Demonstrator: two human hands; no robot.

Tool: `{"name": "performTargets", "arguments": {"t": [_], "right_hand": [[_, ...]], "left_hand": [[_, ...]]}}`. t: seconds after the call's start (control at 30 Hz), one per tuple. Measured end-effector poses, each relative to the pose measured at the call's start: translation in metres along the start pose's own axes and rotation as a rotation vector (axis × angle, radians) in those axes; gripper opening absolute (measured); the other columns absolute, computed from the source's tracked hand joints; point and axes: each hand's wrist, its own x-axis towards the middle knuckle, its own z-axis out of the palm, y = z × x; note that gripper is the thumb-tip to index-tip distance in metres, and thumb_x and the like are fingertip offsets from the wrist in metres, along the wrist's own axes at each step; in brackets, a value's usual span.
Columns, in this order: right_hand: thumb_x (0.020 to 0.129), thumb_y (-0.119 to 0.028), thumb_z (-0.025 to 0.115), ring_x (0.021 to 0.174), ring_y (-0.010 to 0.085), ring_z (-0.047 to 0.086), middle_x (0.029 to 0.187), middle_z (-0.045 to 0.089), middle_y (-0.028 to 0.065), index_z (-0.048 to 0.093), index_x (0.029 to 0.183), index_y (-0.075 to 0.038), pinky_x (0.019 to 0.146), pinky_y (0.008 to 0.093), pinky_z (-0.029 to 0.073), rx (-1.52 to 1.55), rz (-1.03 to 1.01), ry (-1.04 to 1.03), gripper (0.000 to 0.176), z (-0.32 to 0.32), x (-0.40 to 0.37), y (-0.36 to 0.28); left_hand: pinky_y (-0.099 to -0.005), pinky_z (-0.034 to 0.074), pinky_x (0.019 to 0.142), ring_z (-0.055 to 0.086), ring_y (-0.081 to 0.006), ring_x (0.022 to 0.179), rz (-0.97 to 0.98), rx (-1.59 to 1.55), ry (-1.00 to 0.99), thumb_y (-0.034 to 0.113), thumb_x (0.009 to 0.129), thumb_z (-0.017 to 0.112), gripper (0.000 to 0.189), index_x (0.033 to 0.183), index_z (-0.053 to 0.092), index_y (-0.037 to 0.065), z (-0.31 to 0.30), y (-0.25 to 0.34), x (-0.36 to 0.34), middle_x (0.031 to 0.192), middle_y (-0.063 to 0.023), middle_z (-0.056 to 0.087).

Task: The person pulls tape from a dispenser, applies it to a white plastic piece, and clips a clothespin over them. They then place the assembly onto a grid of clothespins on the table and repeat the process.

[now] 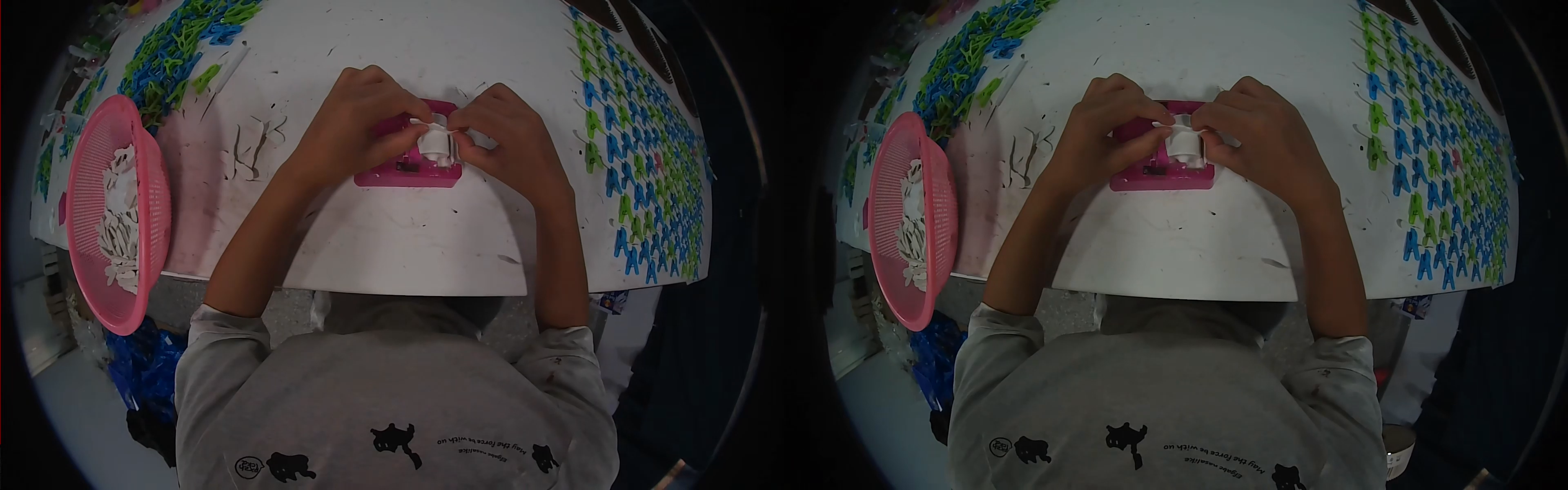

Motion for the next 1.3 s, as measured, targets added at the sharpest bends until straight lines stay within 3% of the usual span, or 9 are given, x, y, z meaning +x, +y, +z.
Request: {"name": "performTargets", "arguments": {"t": [0.5,0.77,1.07,1.2,1.27,1.3], "right_hand": [[0.068,0.0,0.072,0.076,0.0192,0.057,0.076,0.064,0.0011,0.068,0.084,-0.009,0.066,0.0317,0.05,0.021,0.028,-0.047,0.019,-0.004,-0.001,0.001],[0.071,-0.002,0.07,0.075,0.0194,0.055,0.073,0.063,0.0014,0.068,0.084,-0.008,0.068,0.0328,0.049,0.053,0.014,-0.028,0.014,-0.008,-0.001,0.003],[0.072,-0.004,0.07,0.081,0.0169,0.056,0.082,0.061,0.0012,0.067,0.093,-0.009,0.073,0.031,0.048,0.219,0.136,-0.078,0.022,-0.014,-0.001,0.006],[0.073,-0.002,0.07,0.084,0.012,0.056,0.086,0.061,0.0005,0.067,0.1,-0.009,0.077,0.0277,0.046,0.473,0.206,0.058,0.029,-0.002,0.0,0.007],[0.073,-0.001,0.069,0.085,0.0104,0.056,0.087,0.061,0.0,0.067,0.103,-0.008,0.078,0.0267,0.045,0.578,0.233,0.094,0.031,0.006,-0.001,0.008],[0.075,0.0,0.069,0.085,0.0096,0.055,0.089,0.061,-0.0004,0.066,0.106,-0.008,0.078,0.0259,0.045,0.661,0.232,0.152,0.032,0.01,0.001,0.006]], "left_hand": [[-0.033,0.036,0.092,0.059,-0.0157,0.085,-0.045,-0.029,-0.029,0.008,0.073,0.074,0.014,0.086,0.072,0.011,-0.003,0.001,0.001,0.085,0.0018,0.068],[-0.0285,0.041,0.068,0.051,-0.0153,0.075,-0.149,-0.142,0.023,0.008,0.07,0.074,0.011,0.08,0.071,0.012,0.007,0.0,0.003,0.072,0.0013,0.059],[-0.0299,0.04,0.066,0.045,-0.0143,0.073,-0.216,-0.081,0.047,0.011,0.068,0.076,0.01,0.075,0.07,0.013,0.015,0.004,0.003,0.065,0.0025,0.051],[-0.03,0.04,0.066,0.045,-0.0147,0.073,-0.238,-0.085,0.048,0.012,0.068,0.076,0.009,0.075,0.07,0.012,0.014,0.004,0.001,0.065,0.0022,0.051],[-0.033,0.028,0.084,0.047,-0.016,0.081,-0.334,-0.163,0.01,0.023,0.069,0.073,0.01,0.074,0.07,0.015,0.014,0.004,0.001,0.066,0.0035,0.05],[-0.033,0.028,0.084,0.047,-0.016,0.081,-0.334,-0.163,0.014,0.023,0.069,0.073,0.01,0.074,0.07,0.015,0.014,0.004,0.001,0.066,0.0035,0.05]]}}
